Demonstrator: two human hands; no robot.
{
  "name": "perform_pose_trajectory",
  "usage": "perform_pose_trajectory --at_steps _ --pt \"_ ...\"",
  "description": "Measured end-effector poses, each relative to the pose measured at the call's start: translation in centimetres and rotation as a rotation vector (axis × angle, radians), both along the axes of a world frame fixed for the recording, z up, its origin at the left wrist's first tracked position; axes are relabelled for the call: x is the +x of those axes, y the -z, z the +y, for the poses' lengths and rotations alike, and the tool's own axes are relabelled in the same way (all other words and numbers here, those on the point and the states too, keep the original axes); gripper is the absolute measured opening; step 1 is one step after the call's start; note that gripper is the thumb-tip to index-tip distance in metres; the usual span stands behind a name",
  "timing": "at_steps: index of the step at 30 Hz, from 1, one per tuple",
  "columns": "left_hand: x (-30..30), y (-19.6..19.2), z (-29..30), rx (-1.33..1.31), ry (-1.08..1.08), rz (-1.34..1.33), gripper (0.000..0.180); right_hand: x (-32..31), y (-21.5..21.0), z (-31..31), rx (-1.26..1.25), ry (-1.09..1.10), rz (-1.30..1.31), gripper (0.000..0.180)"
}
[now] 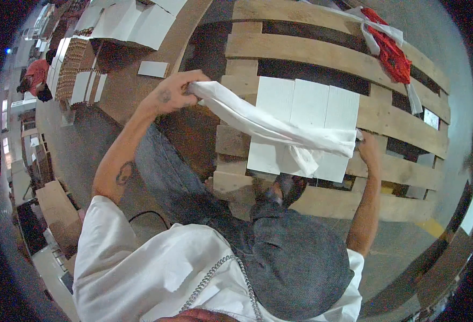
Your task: The person stacks rectangular blocks onto a wooden pallet, then wraps the stack with a white strip and ties it into a bundle by hand.
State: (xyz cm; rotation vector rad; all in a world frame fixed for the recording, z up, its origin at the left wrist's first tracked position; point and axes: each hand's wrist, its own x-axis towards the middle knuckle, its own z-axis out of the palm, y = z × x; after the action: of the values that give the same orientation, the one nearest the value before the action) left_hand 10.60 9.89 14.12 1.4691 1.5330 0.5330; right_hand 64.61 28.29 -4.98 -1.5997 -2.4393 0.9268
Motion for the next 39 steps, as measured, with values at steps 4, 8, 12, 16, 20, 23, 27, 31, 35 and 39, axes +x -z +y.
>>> perform_pose_trajectory --at_steps 4,8,12,16,20,23,27,31,35,39 --pt "1.6 2.4 0.8 0.049 -0.055 -0.627 0.038 3.4 -2.8 0.2 0.097 0.091 -0.128 0.027" --pt "2.7 8.2 1.3 0.153 -0.351 -0.371 0.037 7.9 -3.9 1.2 0.013 0.224 -0.008 0.024" --pt "5.4 7.8 2.3 0.311 -0.051 0.005 0.037 14.0 -2.4 2.6 -0.229 0.672 0.120 0.021" --pt "6.9 5.6 0.5 0.319 -0.119 -0.123 0.047 18.7 -1.8 2.4 -0.293 1.057 0.471 0.020" --pt "8.8 2.1 -2.4 0.063 -0.189 -0.109 0.065 16.9 -1.8 1.7 -0.272 1.151 0.570 0.025" --pt "11.2 1.5 -4.7 0.060 -0.278 -0.074 0.065 18.4 1.4 3.6 -0.148 1.253 0.530 0.025" --pt "11.1 2.1 -5.4 0.080 -0.246 0.119 0.049 15.3 2.3 4.8 0.003 1.270 0.410 0.026" --pt "9.1 4.9 -5.9 0.263 -0.271 -0.213 0.031 11.9 -1.7 2.8 0.252 0.542 -0.358 0.049" --pt "8.3 5.0 -6.6 0.096 -0.495 -0.599 0.053 0.4 -8.7 -4.4 0.202 0.070 0.112 0.068" --pt "11.8 4.0 -3.4 0.296 -0.313 -0.092 0.047 -6.3 -14.5 -7.8 0.074 -0.048 0.320 0.052"
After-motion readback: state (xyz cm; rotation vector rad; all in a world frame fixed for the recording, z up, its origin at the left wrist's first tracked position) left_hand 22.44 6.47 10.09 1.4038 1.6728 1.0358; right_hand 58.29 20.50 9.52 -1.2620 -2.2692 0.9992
